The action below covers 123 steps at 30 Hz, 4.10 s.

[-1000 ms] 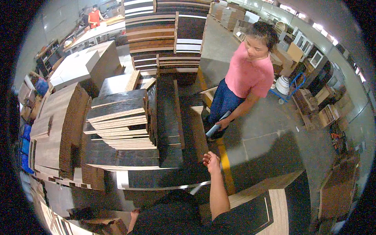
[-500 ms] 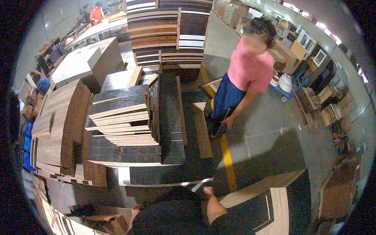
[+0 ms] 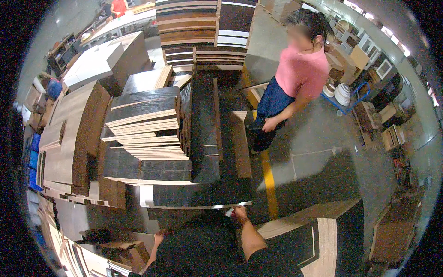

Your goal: The person stacks wooden pieces on a workbench, aligns wooden strips along the edges of a panel, and fastens them using a pneumatic nail gun.

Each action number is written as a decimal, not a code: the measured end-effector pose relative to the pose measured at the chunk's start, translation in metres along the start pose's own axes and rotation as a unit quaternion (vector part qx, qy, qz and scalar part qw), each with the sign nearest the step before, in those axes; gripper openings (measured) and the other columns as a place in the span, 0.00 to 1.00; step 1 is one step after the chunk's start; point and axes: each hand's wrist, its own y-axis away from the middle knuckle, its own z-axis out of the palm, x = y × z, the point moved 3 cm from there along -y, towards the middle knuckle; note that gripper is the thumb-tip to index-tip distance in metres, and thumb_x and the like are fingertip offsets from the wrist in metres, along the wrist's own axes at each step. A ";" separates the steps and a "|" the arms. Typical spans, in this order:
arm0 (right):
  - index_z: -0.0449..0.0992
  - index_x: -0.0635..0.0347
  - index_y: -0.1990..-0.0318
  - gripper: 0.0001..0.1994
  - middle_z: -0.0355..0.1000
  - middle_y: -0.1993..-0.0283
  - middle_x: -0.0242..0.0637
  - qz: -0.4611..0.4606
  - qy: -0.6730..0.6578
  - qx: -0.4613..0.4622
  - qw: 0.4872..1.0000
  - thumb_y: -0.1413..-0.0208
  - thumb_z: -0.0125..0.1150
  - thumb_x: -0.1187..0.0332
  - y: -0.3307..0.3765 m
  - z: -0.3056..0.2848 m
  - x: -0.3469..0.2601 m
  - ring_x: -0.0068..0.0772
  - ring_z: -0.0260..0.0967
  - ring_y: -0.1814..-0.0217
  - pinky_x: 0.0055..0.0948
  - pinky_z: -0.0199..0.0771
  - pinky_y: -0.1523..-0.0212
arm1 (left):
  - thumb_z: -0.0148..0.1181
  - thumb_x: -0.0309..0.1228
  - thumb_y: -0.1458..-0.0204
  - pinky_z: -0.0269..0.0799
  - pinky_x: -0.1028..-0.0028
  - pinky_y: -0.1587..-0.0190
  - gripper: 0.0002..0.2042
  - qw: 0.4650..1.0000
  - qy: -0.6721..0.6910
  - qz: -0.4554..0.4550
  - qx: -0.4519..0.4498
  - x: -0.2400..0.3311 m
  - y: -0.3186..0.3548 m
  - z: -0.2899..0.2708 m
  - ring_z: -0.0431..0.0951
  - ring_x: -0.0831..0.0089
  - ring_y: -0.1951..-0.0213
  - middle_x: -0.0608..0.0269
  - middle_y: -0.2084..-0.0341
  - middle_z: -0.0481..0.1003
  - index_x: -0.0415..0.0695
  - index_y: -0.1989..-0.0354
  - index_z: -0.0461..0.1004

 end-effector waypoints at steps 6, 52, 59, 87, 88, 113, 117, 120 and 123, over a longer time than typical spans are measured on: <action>0.74 0.61 0.65 0.08 0.69 0.74 0.37 0.362 -0.259 0.100 0.890 0.42 0.54 0.66 0.016 -0.007 -0.087 0.32 0.67 0.76 0.34 0.69 0.73 | 0.59 0.36 0.49 0.69 0.68 0.68 0.12 0.994 -0.086 -0.041 0.046 0.014 0.006 0.004 0.72 0.73 0.74 0.58 0.78 0.77 0.37 0.69 0.80; 0.43 0.52 0.28 0.41 0.46 0.27 0.44 0.042 -0.291 0.006 0.956 0.40 0.29 0.32 -0.202 -0.050 -0.462 0.45 0.50 0.30 0.46 0.59 0.42 | 0.47 0.49 0.39 0.55 0.71 0.37 0.28 0.944 0.126 0.185 0.240 0.424 -0.159 -0.117 0.63 0.67 0.39 0.57 0.41 0.66 0.38 0.40 0.65; 0.45 0.52 0.29 0.50 0.41 0.26 0.40 -0.015 -0.337 -0.022 0.941 0.50 0.37 0.24 -0.260 0.004 -0.591 0.45 0.37 0.25 0.52 0.35 0.29 | 0.43 0.57 0.41 0.44 0.66 0.32 0.35 0.989 0.118 0.082 -0.026 0.546 -0.223 -0.104 0.49 0.67 0.31 0.58 0.33 0.54 0.43 0.32 0.54; 0.66 0.57 0.40 0.38 0.66 0.40 0.38 0.066 -0.430 0.005 0.900 0.46 0.49 0.34 -0.267 0.023 -0.593 0.43 0.64 0.40 0.42 0.63 0.39 | 0.28 0.66 0.43 0.36 0.66 0.30 0.44 0.914 0.184 0.170 -0.320 0.580 -0.208 -0.009 0.39 0.66 0.29 0.57 0.29 0.38 0.43 0.29 0.37; 0.66 0.57 0.40 0.38 0.66 0.40 0.38 0.065 -0.431 0.009 0.900 0.46 0.49 0.34 -0.267 0.024 -0.592 0.43 0.64 0.40 0.42 0.63 0.39 | 0.27 0.68 0.44 0.34 0.65 0.30 0.45 0.935 0.153 0.200 -0.249 0.569 -0.239 -0.010 0.37 0.66 0.28 0.56 0.29 0.37 0.43 0.29 0.38; 0.55 0.56 0.32 0.39 0.59 0.33 0.42 -0.026 -0.363 0.082 0.928 0.39 0.31 0.34 -0.253 0.037 -0.558 0.39 0.57 0.33 0.41 0.49 0.32 | 0.31 0.64 0.41 0.54 0.62 0.36 0.39 0.901 0.273 0.162 -0.296 0.553 -0.232 -0.003 0.60 0.61 0.37 0.52 0.37 0.60 0.42 0.34 0.57; 0.51 0.58 0.31 0.41 0.66 0.40 0.40 0.000 -0.286 0.122 0.950 0.40 0.31 0.33 -0.198 0.007 -0.497 0.33 0.65 0.44 0.34 0.60 0.46 | 0.32 0.63 0.41 0.46 0.53 0.35 0.37 0.955 0.221 0.154 -0.124 0.511 -0.206 -0.048 0.58 0.61 0.35 0.53 0.37 0.61 0.43 0.35 0.59; 0.61 0.55 0.38 0.37 0.70 0.49 0.38 0.079 -0.191 0.142 0.968 0.42 0.39 0.33 -0.134 -0.010 -0.386 0.30 0.69 0.50 0.29 0.65 0.54 | 0.39 0.61 0.42 0.59 0.60 0.44 0.33 0.957 0.264 0.119 -0.035 0.441 -0.197 -0.092 0.72 0.67 0.47 0.57 0.51 0.75 0.44 0.44 0.70; 0.72 0.50 0.64 0.23 0.69 0.70 0.25 0.020 -0.081 0.259 0.962 0.40 0.46 0.40 -0.048 -0.010 -0.243 0.20 0.65 0.69 0.25 0.67 0.65 | 0.46 0.57 0.42 0.68 0.70 0.62 0.26 0.970 0.239 0.048 0.014 0.338 -0.184 -0.095 0.74 0.72 0.72 0.66 0.77 0.76 0.45 0.71 0.77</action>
